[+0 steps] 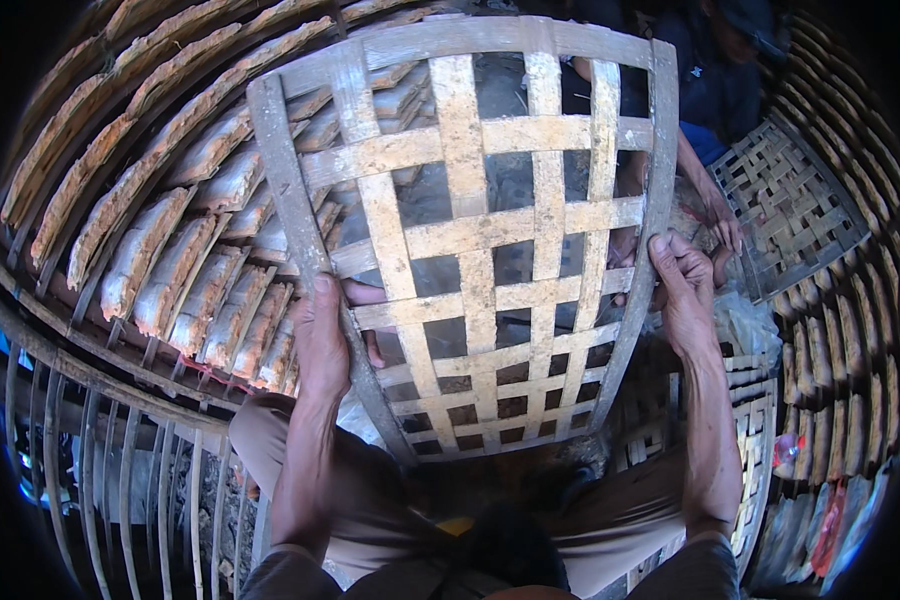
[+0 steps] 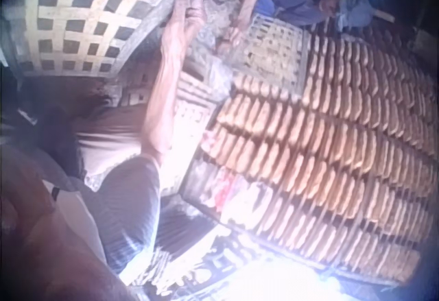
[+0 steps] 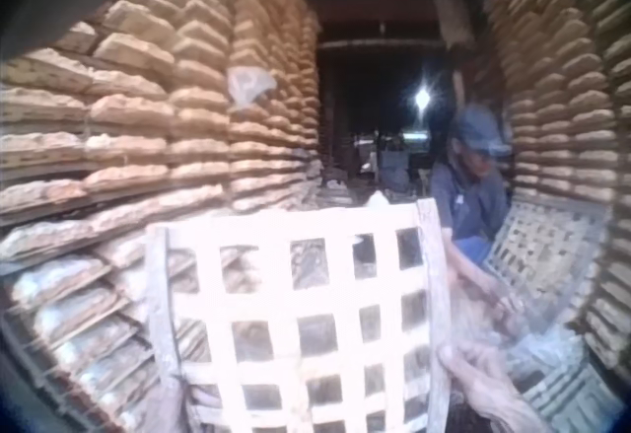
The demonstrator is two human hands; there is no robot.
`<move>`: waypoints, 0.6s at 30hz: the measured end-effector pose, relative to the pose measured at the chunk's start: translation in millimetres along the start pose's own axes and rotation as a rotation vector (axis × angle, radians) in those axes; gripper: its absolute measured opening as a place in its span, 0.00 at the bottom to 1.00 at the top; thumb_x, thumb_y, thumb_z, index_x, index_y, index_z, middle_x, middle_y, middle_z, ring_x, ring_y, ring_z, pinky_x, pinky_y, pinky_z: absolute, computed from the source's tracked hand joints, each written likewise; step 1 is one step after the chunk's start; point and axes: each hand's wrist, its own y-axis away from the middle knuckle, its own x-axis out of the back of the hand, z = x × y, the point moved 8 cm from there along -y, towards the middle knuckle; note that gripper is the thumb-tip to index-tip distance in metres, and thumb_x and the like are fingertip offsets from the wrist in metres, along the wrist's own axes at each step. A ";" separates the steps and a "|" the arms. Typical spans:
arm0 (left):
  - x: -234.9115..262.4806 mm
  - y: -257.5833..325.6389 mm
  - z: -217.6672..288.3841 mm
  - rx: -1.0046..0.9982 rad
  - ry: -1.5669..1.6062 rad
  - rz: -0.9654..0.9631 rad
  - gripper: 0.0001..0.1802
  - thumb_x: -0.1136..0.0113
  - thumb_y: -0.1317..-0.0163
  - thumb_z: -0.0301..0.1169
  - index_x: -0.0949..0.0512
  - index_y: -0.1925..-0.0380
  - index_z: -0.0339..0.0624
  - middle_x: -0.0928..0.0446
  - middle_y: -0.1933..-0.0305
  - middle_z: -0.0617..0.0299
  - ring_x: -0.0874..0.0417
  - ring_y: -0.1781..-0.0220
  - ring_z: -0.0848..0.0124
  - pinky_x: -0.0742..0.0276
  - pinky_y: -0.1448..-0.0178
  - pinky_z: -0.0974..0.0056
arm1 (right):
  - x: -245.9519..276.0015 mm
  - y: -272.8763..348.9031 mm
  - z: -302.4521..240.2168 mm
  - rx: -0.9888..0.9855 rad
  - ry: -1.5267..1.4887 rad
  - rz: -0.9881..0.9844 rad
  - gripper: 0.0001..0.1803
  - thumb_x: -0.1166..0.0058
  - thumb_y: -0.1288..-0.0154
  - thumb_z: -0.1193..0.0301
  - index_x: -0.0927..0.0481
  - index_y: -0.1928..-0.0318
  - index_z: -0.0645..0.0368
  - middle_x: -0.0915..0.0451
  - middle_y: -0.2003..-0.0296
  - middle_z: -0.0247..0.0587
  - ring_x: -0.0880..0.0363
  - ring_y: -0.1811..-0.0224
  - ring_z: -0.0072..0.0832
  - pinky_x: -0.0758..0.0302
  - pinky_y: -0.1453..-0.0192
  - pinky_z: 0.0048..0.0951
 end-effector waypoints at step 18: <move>-8.9 -5.1 11.7 -0.076 -0.115 0.073 0.32 0.61 0.15 0.54 0.19 0.50 0.34 0.15 0.69 0.57 0.17 0.74 0.72 0.20 0.63 0.67 | -5.1 3.7 35.2 -0.034 -0.116 0.262 0.24 0.52 0.15 0.50 0.21 0.44 0.59 0.22 0.66 0.31 0.26 0.67 0.18 0.30 0.62 0.25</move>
